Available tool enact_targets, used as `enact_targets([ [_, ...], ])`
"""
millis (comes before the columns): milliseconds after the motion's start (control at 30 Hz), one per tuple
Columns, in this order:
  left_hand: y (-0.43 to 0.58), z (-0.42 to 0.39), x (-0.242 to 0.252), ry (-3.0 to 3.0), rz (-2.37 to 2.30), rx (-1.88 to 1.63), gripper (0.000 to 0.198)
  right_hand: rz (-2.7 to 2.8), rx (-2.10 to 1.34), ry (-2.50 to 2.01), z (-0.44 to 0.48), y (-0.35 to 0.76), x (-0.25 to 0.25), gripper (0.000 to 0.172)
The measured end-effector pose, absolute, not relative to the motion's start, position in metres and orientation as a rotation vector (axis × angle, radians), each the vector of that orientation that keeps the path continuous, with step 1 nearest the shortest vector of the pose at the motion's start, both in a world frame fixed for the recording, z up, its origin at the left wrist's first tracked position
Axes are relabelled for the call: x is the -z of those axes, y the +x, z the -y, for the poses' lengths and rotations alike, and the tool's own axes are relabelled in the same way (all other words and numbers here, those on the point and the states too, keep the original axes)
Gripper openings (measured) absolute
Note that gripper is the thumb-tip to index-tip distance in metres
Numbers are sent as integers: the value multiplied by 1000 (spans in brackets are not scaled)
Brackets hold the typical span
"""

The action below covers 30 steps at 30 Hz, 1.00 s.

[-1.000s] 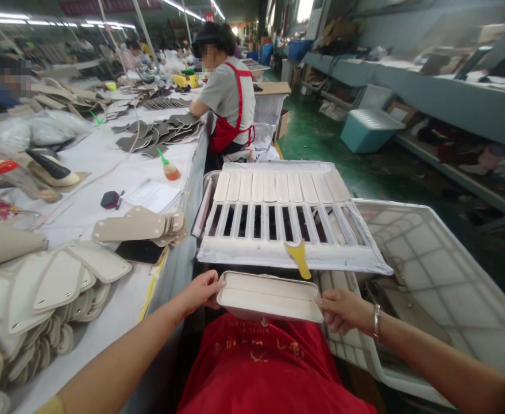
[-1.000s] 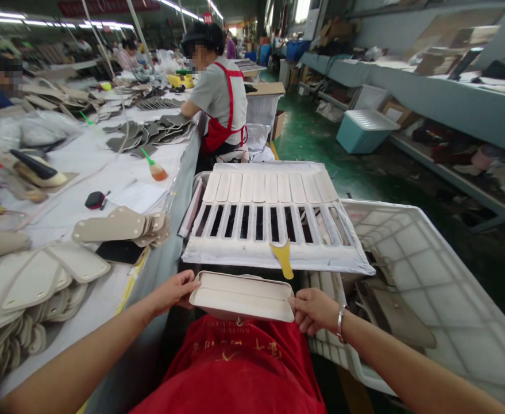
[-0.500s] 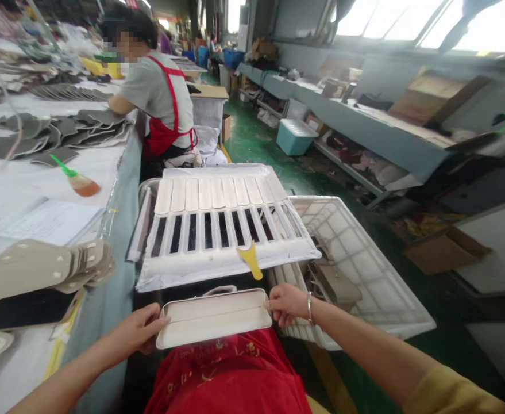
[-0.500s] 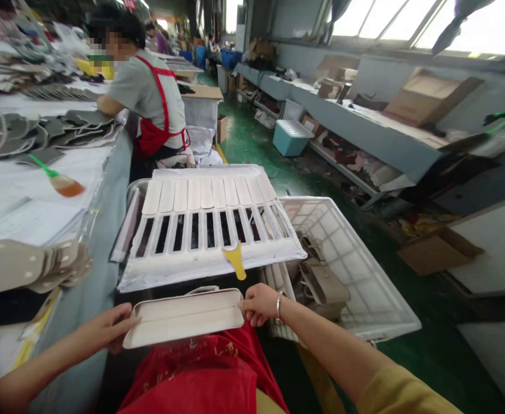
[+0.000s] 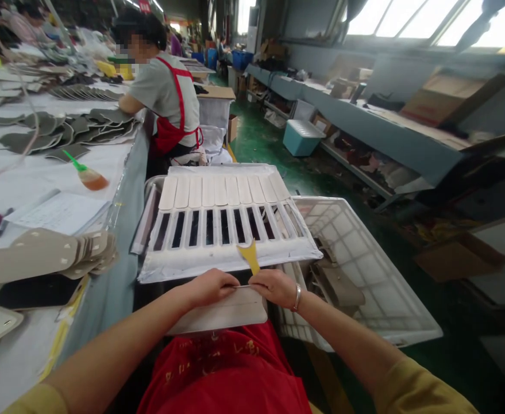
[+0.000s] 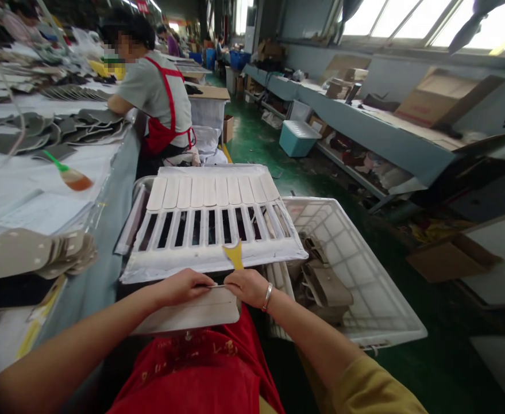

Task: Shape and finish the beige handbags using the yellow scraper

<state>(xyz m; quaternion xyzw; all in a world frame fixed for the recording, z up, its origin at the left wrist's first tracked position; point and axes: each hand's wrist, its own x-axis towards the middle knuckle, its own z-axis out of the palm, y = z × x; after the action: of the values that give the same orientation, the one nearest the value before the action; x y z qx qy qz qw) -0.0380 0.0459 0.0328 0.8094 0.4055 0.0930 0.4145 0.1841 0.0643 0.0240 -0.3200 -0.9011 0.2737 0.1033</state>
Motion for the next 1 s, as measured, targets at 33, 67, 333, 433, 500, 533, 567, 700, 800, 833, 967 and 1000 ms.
enact_targets([
  [33, -40, -46, -32, 2019, -1014, -240, 30, 2702, -748, -923, -64, 185, -23, 23],
  [67, -41, -45, -32, 2002, -1014, -248, 31, 2729, -708, -913, -64, 185, -22, 25],
  [333, -35, -39, -31, 2081, -1053, -165, 31, 2834, -581, -819, -63, 186, -17, 23],
  [433, -32, -32, -26, 2280, -1053, -77, 34, 2929, -514, -757, -58, 186, -19, 22],
  [500, -31, -26, -21, 2420, -1063, -44, 36, 2974, -437, -729, -54, 186, -21, 23],
  [533, -30, -23, -20, 2488, -1068, -34, 36, 2986, -401, -721, -52, 186, -23, 24],
  [567, -29, -20, -19, 2554, -1071, -22, 37, 2991, -380, -718, -52, 185, -24, 26],
  [700, -27, -14, -17, 2760, -1038, 43, 39, 2952, -577, -828, -64, 178, -32, 30],
  [800, -25, -11, -15, 2814, -1027, 46, 40, 2881, -946, -941, -83, 168, -32, 18],
  [833, -25, -11, -14, 2818, -1032, 50, 39, 2863, -1059, -963, -90, 165, -30, 14],
  [967, -26, -13, -15, 2778, -1051, 50, 39, 2798, -1435, -1000, -107, 155, -20, 10],
  [1000, -30, -16, -17, 2735, -1055, 26, 38, 2778, -1522, -999, -110, 153, -18, 11],
])
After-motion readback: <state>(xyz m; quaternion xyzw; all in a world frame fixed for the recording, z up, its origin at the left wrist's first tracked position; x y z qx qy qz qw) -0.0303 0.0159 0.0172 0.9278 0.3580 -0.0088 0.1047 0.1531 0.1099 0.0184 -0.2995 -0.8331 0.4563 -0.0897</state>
